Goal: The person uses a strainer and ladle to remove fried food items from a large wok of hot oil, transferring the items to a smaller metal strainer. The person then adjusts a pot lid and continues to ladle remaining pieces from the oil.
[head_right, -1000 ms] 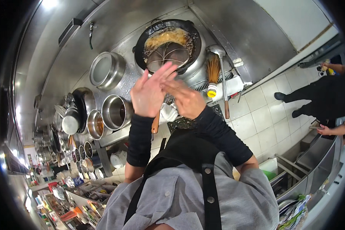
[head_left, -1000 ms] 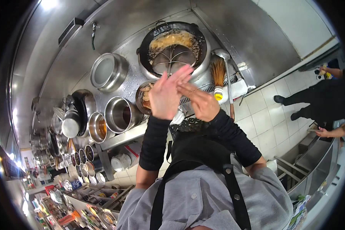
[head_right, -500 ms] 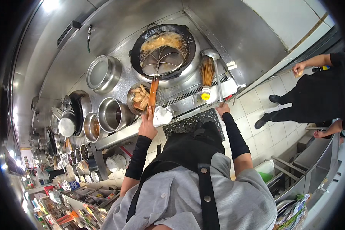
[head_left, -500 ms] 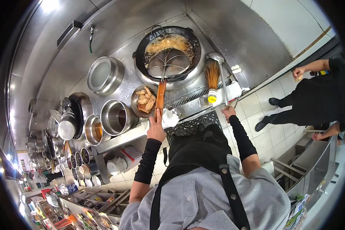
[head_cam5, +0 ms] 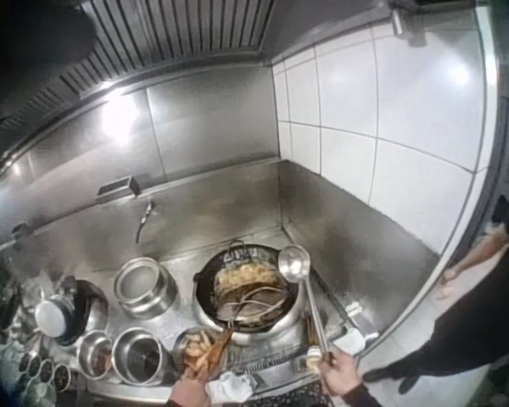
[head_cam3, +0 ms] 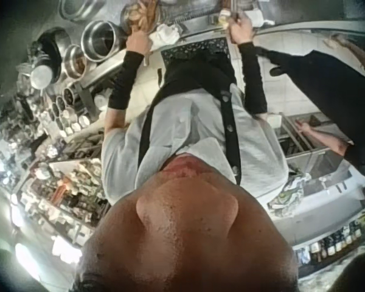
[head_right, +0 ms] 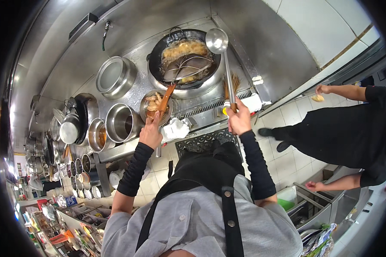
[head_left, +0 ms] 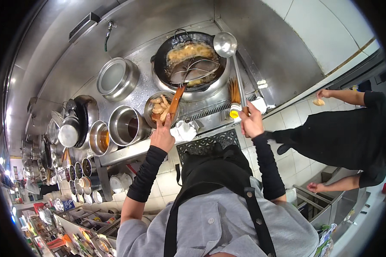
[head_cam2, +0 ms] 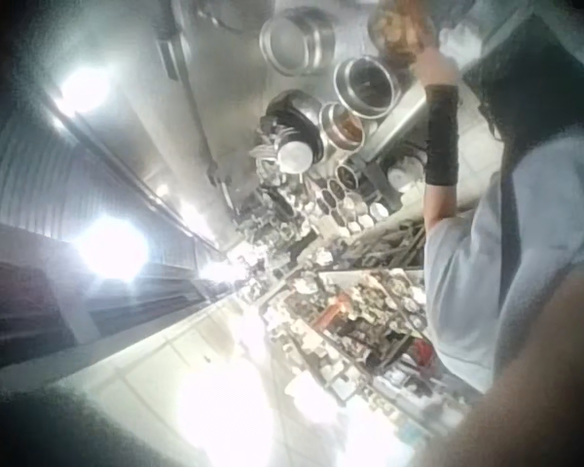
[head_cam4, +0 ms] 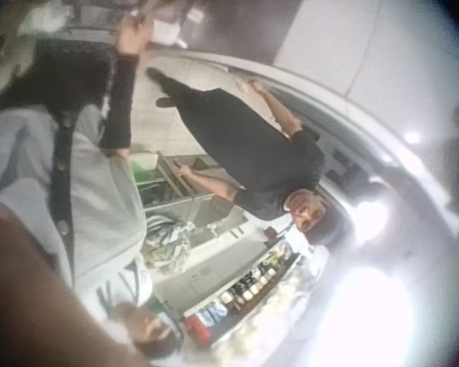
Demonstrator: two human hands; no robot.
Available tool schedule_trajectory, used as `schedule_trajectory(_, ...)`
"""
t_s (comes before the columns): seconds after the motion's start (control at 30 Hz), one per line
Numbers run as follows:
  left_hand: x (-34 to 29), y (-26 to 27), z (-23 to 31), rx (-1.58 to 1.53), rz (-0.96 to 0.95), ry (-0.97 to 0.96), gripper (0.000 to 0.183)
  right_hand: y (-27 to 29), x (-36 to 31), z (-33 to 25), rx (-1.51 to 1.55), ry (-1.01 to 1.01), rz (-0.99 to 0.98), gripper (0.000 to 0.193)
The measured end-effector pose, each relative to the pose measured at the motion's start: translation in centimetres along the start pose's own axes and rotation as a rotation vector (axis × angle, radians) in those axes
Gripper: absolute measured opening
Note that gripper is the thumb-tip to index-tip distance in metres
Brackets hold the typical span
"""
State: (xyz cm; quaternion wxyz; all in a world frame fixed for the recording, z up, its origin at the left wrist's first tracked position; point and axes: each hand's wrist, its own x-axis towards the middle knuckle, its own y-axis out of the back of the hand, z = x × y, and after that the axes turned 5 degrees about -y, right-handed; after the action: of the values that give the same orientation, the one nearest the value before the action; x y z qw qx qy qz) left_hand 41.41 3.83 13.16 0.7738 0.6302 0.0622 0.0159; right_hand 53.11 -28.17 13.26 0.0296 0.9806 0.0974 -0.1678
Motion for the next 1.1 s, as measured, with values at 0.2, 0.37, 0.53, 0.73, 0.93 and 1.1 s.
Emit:
schedule_trajectory(0.2,0.9,-0.6,0.3,-0.501,0.046,-0.005,0.075,-2.3,3.6,0.6,-0.161,0.08,0.058,0.045)
schedule_trajectory(0.37,2.5,0.9,-0.8,-1.416,-0.21,0.254,0.062,-2.1,6.8,-1.0,-0.579,0.163,0.152,0.029)
schedule_trajectory(0.53,4.2,1.3,-3.1,-1.7,-0.269,0.314,0.068,-2.0,8.7,-2.6,-0.788,0.21,0.136,0.041)
schedule_trajectory(0.73,4.9,-1.2,-6.1,-2.092,-0.431,0.169,0.069,-1.0,9.0,-0.6,-0.582,0.117,-0.021,0.05)
schedule_trajectory(0.93,3.7,-4.3,-7.1,-2.347,-0.463,0.148,0.068,-1.6,5.7,0.4,-0.35,0.206,0.029,0.054)
schedule_trajectory(1.1,1.6,-4.8,-6.4,-2.456,-0.39,0.176,0.064,-3.3,3.6,1.0,-0.446,0.346,0.167,0.04)
